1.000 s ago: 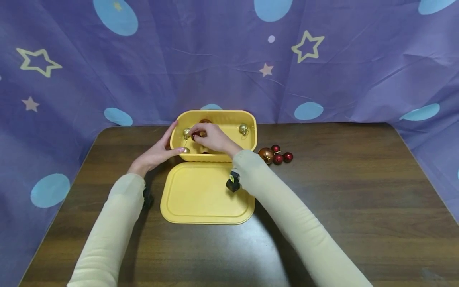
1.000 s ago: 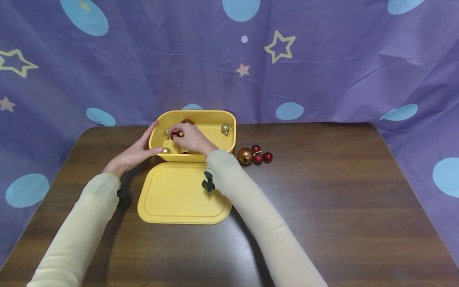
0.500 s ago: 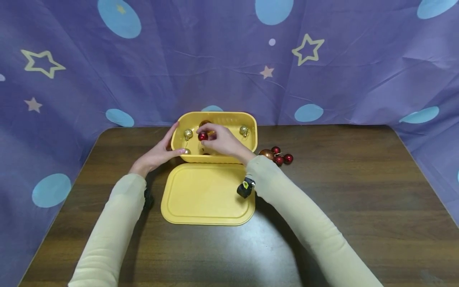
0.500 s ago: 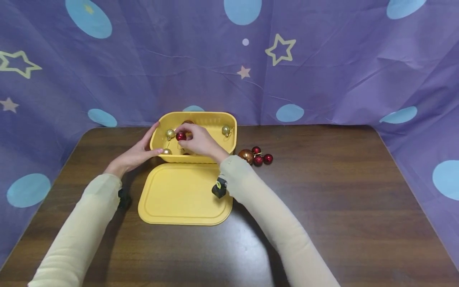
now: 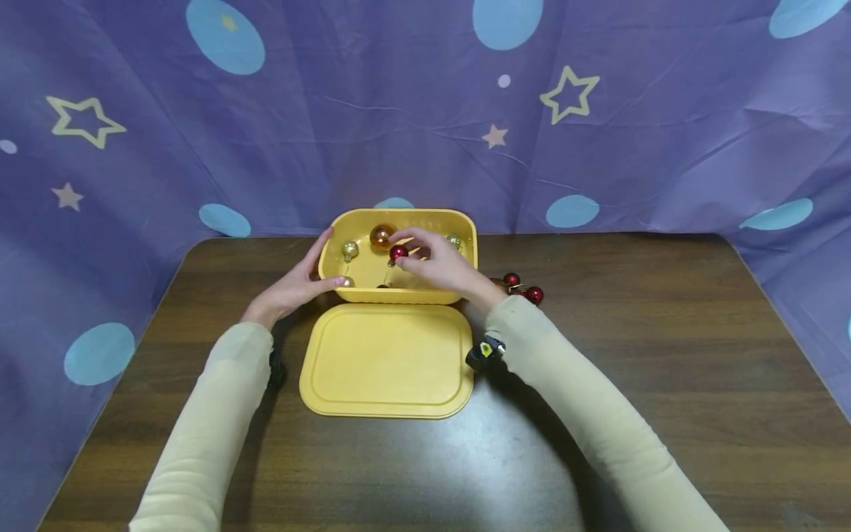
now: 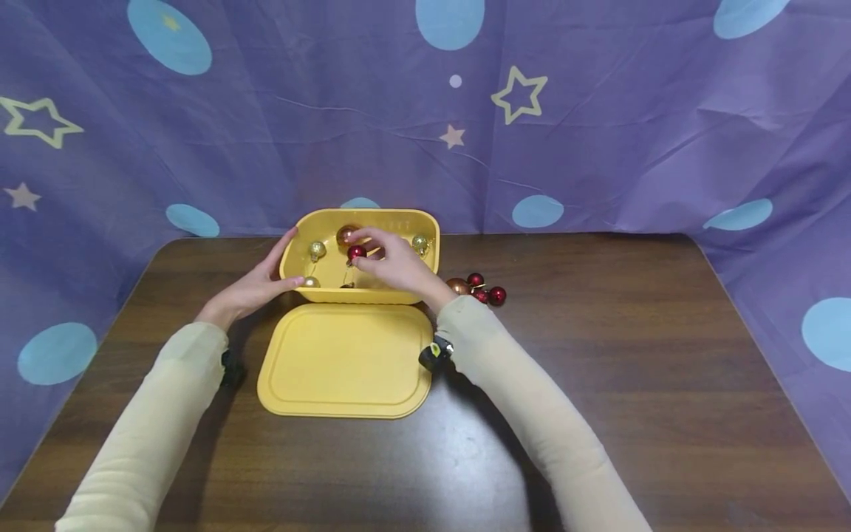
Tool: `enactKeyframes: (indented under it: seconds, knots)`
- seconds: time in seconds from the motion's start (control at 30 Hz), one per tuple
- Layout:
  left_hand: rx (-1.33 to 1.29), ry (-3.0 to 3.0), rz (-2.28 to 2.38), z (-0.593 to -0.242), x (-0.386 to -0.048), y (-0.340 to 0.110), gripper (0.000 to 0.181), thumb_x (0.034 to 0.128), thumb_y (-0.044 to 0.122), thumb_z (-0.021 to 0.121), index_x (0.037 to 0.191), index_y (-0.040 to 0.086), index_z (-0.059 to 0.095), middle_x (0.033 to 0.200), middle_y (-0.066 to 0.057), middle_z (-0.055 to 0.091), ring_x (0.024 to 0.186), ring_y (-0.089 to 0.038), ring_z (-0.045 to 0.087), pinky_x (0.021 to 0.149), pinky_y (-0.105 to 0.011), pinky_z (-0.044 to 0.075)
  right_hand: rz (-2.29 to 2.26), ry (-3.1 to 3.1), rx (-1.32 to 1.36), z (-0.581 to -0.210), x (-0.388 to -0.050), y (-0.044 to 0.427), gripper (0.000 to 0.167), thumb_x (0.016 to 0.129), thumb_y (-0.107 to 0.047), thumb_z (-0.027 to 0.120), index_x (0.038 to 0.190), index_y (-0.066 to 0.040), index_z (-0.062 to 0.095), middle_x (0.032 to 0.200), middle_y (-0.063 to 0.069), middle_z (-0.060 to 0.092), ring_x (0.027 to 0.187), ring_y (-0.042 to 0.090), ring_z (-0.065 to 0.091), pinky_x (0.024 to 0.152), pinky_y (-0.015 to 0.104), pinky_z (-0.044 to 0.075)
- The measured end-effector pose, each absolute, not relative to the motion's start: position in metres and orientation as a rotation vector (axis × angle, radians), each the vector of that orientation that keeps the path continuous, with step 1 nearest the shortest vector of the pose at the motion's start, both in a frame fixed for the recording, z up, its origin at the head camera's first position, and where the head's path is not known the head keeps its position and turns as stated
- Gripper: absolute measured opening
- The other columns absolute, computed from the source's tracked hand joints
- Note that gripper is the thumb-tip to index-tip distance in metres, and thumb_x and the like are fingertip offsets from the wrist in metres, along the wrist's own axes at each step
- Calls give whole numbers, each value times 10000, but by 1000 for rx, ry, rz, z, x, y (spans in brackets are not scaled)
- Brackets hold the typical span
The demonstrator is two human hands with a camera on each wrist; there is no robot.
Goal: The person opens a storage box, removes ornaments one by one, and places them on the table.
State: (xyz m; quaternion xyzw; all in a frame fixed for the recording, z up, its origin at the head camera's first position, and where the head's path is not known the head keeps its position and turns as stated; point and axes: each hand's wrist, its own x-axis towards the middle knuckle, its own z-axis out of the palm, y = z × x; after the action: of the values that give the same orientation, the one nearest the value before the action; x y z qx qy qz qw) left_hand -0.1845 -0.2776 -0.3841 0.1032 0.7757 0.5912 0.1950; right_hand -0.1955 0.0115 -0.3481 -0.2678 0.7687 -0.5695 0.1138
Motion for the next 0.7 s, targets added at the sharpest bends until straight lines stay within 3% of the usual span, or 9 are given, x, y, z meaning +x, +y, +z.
enactKeyframes:
  seconds: [0.5, 0.7]
  knots:
    - [294, 2167, 1670, -384, -184, -277, 921, 955, 51, 600, 1557, 330, -39, 1605, -45, -40, 1379, -318, 252, 1014, -217, 328, -1813, 2236, -699, -338, -187, 51, 240, 879, 1, 645, 1114, 29, 607, 1034, 150, 658, 947, 242, 633, 816, 308, 491]
    - [290, 2172, 1668, -383, -183, -277, 920, 955, 51, 599, 1557, 327, -39, 1606, -38, -49, 1395, -296, 217, 1087, -314, 262, -1823, 2313, -677, -336, -187, 72, 247, 879, -3, 661, 1117, 48, 617, 1077, 155, 639, 894, 263, 623, 768, 279, 493]
